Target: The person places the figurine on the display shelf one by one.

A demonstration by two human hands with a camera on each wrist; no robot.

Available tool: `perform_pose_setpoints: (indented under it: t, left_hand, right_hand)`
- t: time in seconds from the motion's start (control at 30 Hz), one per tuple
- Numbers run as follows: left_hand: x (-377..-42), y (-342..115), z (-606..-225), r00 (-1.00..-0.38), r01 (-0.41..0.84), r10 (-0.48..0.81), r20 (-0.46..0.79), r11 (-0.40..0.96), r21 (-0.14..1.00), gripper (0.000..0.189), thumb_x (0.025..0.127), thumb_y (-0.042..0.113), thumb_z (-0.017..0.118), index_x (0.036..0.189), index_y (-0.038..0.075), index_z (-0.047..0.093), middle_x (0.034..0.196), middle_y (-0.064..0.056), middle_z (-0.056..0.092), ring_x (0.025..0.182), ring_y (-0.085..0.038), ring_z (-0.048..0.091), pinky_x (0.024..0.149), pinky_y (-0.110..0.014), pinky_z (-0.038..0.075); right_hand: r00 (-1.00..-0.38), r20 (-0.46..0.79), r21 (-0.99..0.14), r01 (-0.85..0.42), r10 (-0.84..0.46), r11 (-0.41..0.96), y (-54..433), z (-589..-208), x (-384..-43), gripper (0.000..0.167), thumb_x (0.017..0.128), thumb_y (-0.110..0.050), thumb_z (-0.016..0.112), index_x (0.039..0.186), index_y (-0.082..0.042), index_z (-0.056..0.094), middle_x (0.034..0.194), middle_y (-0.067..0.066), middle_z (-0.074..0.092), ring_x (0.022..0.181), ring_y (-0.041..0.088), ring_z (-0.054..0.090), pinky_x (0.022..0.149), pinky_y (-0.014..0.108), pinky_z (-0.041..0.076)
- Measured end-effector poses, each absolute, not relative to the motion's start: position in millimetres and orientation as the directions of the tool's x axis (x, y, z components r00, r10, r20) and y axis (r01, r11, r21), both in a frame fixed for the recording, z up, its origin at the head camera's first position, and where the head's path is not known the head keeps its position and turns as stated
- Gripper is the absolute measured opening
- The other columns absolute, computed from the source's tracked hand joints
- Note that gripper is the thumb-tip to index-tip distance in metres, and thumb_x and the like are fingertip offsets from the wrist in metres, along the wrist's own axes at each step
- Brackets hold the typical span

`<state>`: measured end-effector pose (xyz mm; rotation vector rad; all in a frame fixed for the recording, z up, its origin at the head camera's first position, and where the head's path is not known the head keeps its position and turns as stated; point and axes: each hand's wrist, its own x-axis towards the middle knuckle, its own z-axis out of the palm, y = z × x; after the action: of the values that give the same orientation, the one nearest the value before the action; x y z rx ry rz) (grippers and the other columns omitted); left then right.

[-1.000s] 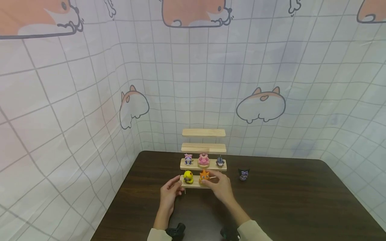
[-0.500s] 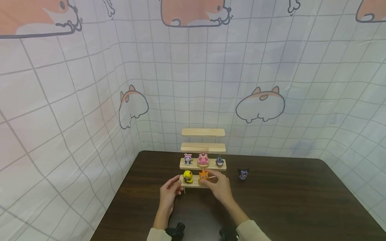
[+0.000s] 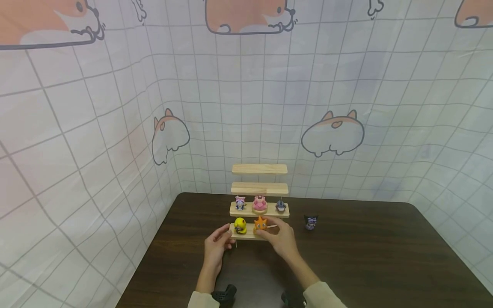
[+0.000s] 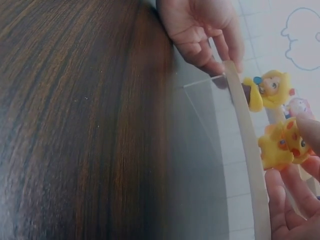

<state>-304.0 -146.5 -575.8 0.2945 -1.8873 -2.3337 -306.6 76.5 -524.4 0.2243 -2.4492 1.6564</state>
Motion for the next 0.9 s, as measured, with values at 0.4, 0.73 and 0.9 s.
perform_pose_setpoints:
  t: [0.4, 0.73, 0.9]
  left_hand:
    - [-305.2, -146.4, -576.9, -0.973, -0.033, -0.216, -0.081, -0.216, 0.976, 0.04, 0.097, 0.018, 0.072, 0.134, 0.002, 0.065, 0.09, 0.002, 0.073, 0.073, -0.01, 0.068, 0.062, -0.022, 0.055]
    - [-304.7, -147.6, -576.1, -0.972, -0.048, -0.216, -0.093, -0.203, 0.978, 0.041, 0.099, 0.019, 0.069, 0.136, 0.003, 0.064, 0.093, 0.004, 0.073, 0.075, -0.011, 0.068, 0.063, -0.022, 0.055]
    - [-305.8, -147.6, -576.8, -0.973, -0.045, -0.213, -0.09, -0.204, 0.978, 0.04, 0.099, 0.017, 0.069, 0.136, 0.001, 0.064, 0.094, 0.003, 0.073, 0.075, -0.011, 0.068, 0.063, -0.022, 0.055]
  right_hand:
    - [-0.977, 0.197, -0.902, -0.211, -0.077, 0.378, 112.0, -522.4, -301.1, 0.029, 0.088, -0.022, 0.082, 0.115, -0.015, 0.074, 0.108, 0.008, 0.074, 0.093, 0.022, 0.073, 0.073, 0.031, 0.059]
    - [-0.981, 0.151, -0.877, -0.19, -0.122, 0.442, 166.4, -520.3, -294.0, 0.029, 0.093, -0.022, 0.076, 0.119, -0.009, 0.072, 0.111, 0.006, 0.075, 0.099, 0.015, 0.069, 0.083, 0.026, 0.055]
    - [-0.986, 0.136, -0.87, -0.163, -0.092, 0.465, 192.6, -525.0, -291.5, 0.032, 0.095, -0.025, 0.074, 0.121, -0.007, 0.071, 0.121, 0.01, 0.073, 0.11, 0.025, 0.07, 0.09, 0.032, 0.056]
